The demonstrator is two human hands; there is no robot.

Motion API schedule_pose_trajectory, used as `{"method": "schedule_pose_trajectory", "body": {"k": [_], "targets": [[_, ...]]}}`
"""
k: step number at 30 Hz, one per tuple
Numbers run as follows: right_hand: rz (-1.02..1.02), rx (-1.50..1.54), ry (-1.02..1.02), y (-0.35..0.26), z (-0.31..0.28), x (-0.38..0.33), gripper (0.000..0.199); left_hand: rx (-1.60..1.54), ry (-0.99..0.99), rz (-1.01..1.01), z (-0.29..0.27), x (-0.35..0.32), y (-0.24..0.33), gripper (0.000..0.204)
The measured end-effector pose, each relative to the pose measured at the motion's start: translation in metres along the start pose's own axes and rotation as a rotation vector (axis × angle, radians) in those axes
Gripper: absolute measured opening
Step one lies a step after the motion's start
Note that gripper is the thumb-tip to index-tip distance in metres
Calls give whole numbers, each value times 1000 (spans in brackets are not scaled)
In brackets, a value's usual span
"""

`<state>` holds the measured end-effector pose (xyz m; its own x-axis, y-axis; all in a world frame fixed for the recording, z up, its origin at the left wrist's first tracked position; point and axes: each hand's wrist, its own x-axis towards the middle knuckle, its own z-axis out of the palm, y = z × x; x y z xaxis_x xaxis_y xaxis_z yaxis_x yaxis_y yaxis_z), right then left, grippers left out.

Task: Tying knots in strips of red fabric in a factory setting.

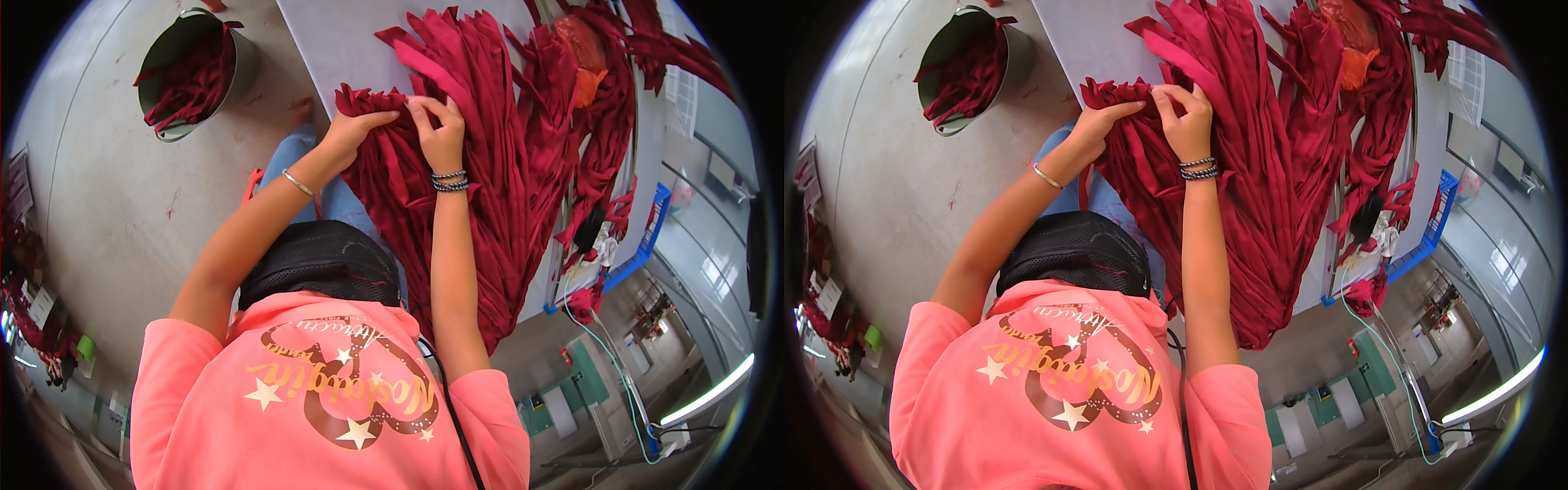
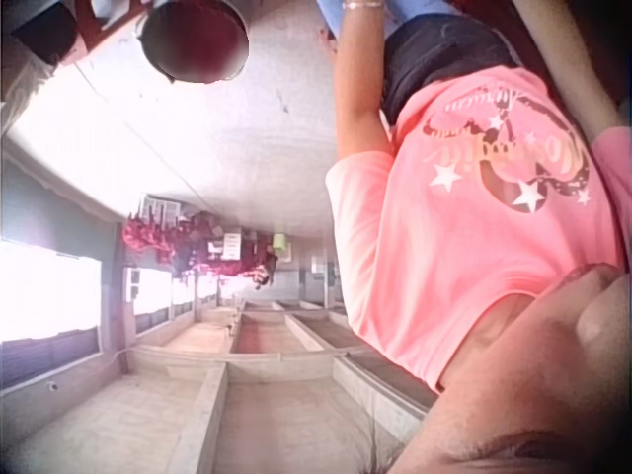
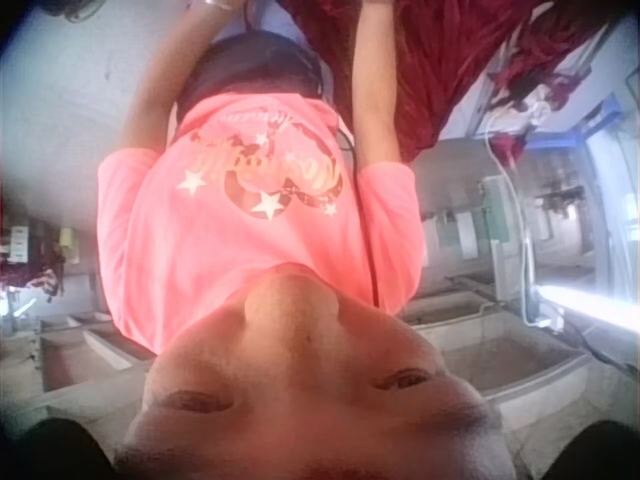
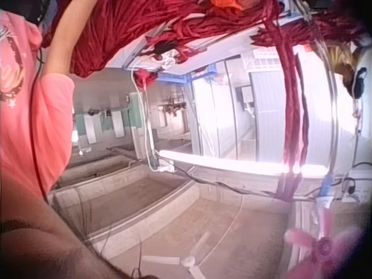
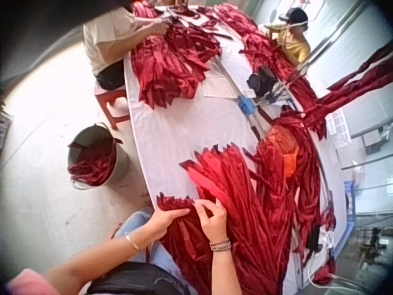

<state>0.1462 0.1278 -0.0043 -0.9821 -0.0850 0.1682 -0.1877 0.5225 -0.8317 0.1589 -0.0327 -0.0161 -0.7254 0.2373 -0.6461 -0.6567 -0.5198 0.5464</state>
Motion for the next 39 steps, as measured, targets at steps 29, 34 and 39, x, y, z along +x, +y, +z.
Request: {"method": "schedule_pose_trajectory", "body": {"k": [29, 34, 39], "targets": [[118, -409, 67, 8, -2, -10, 28, -89, -53, -25, -6, 5, -9, 28], [121, -273, 173, 11, -1, -10, 17, -67, -32, -22, -2, 2, -7, 29], [87, -212, 170, 5, 2, -12, 11, -105, -3, -28, -3, 1, -7, 23]]}}
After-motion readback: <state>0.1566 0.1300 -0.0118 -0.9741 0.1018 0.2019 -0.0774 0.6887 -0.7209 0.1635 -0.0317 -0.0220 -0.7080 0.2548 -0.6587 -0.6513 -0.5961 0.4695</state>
